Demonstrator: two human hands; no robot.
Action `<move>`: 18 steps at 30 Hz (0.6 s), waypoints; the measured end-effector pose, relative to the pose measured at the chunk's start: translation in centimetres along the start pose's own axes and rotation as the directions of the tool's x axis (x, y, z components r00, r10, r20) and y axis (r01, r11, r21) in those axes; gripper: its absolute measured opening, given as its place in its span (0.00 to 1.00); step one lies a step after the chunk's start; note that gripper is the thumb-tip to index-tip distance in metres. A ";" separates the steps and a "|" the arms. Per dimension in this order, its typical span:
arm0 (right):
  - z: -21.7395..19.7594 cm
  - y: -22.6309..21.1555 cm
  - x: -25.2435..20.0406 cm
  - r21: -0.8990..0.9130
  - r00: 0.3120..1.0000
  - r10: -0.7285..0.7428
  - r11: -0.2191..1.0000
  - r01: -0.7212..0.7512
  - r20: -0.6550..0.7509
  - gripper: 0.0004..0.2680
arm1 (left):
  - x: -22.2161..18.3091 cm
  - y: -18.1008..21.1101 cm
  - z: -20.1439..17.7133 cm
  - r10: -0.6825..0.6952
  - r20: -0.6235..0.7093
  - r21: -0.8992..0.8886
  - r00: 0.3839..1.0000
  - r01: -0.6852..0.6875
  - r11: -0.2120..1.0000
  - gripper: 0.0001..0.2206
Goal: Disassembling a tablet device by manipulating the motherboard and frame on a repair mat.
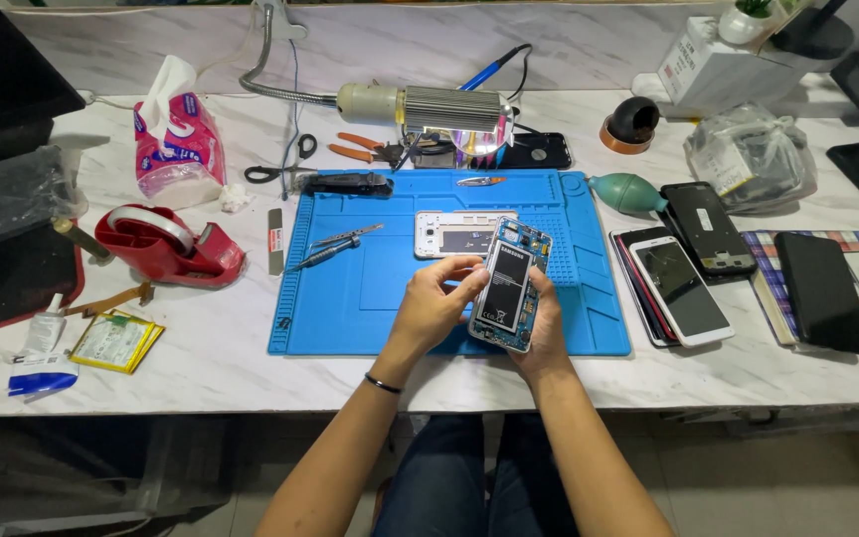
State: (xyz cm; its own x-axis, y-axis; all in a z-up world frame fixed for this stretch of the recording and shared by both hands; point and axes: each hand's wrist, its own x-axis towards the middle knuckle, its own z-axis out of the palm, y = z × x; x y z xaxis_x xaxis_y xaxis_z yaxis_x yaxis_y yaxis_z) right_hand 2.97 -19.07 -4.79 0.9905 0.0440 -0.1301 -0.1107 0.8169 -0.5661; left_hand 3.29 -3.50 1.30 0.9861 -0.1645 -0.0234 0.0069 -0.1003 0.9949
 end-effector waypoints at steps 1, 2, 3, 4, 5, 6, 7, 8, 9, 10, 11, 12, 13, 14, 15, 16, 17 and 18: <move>-0.1 0.2 0.0 -0.002 1.000 0.006 1.000 -0.006 0.003 0.18 | 0.7 -1.2 0.5 -0.001 -0.006 -0.001 1.000 0.001 1.000 0.19; -0.2 0.4 0.1 -0.033 1.000 0.006 0.999 -0.006 -0.019 0.17 | 1.3 -2.4 1.0 0.039 -0.020 0.057 0.999 -0.038 0.998 0.16; -0.3 0.5 0.1 -0.066 0.999 0.002 0.998 -0.005 -0.041 0.16 | 2.1 -3.5 1.5 0.081 -0.029 0.114 0.996 -0.077 0.990 0.14; -0.5 0.6 0.4 -0.068 0.999 0.005 0.998 -0.007 -0.039 0.16 | 2.3 -3.6 1.6 0.081 -0.034 0.113 0.996 -0.077 0.991 0.14; -0.8 0.6 0.6 -0.117 0.998 -0.040 0.993 0.034 -0.046 0.15 | 2.5 -3.6 1.8 0.103 -0.043 0.151 0.994 -0.095 0.984 0.13; -1.1 0.7 0.7 -0.166 0.995 -0.085 0.983 0.075 -0.051 0.15 | 2.7 -3.7 2.0 0.124 -0.051 0.189 0.991 -0.112 0.976 0.12; -0.8 0.7 0.4 -0.169 0.996 -0.081 0.983 0.072 -0.048 0.15 | 2.2 -2.8 1.6 0.124 -0.057 0.187 0.991 -0.112 0.976 0.12; -0.5 0.7 0.1 -0.168 0.994 -0.103 0.981 0.094 -0.045 0.14 | 1.7 -1.9 1.3 0.119 -0.083 0.184 0.989 -0.102 0.978 0.12; -0.1 0.5 -0.1 -0.168 0.991 -0.128 0.978 0.120 -0.038 0.14 | 1.5 -0.9 1.0 0.119 -0.110 0.181 0.987 -0.098 0.978 0.17; 1.1 0.0 -0.7 -0.170 0.991 -0.128 0.978 0.121 -0.030 0.14 | 1.1 -0.5 0.2 0.125 -0.115 0.180 0.986 -0.103 0.978 0.17; 2.0 -0.3 -1.5 -0.175 0.989 -0.147 0.974 0.143 -0.015 0.13 | 0.7 -0.3 -0.6 0.122 -0.122 0.067 0.985 -0.114 0.991 0.15; 2.9 -0.7 -2.3 -0.180 0.986 -0.167 0.970 0.164 0.001 0.12 | 0.3 -0.2 -1.3 0.118 -0.129 -0.048 0.985 -0.125 0.991 0.18; 2.8 -1.3 -2.3 -0.180 0.986 -0.165 0.970 0.162 -0.002 0.12 | 0.0 -0.3 -2.3 0.115 -0.129 -0.048 0.985 -0.122 0.991 0.18; 2.6 -1.8 -2.3 -0.202 0.983 -0.183 0.963 0.176 -0.012 0.14 | -0.2 -0.5 -3.3 0.169 -0.117 0.026 0.979 -0.167 0.986 0.19; 2.5 -2.4 -2.3 -0.226 0.980 -0.199 0.956 0.189 -0.020 0.15 | -0.4 -0.6 -4.3 0.222 -0.105 0.098 0.969 -0.212 0.972 0.22; 1.9 -2.9 -2.2 -0.228 0.981 -0.195 0.956 0.185 -0.021 0.15 | 0.1 -1.7 -5.2 0.219 -0.108 0.097 0.970 -0.209 0.973 0.22; 1.4 -3.4 -2.0 -0.234 0.979 -0.201 0.953 0.191 -0.020 0.15 | 0.7 -2.7 -6.0 0.303 -0.133 0.232 0.944 -0.267 0.935 0.23; 0.9 -4.0 -1.8 -0.240 0.978 -0.207 0.951 0.197 -0.019 0.15 | 1.3 -3.6 -6.7 0.387 -0.147 0.364 0.910 -0.314 0.877 0.24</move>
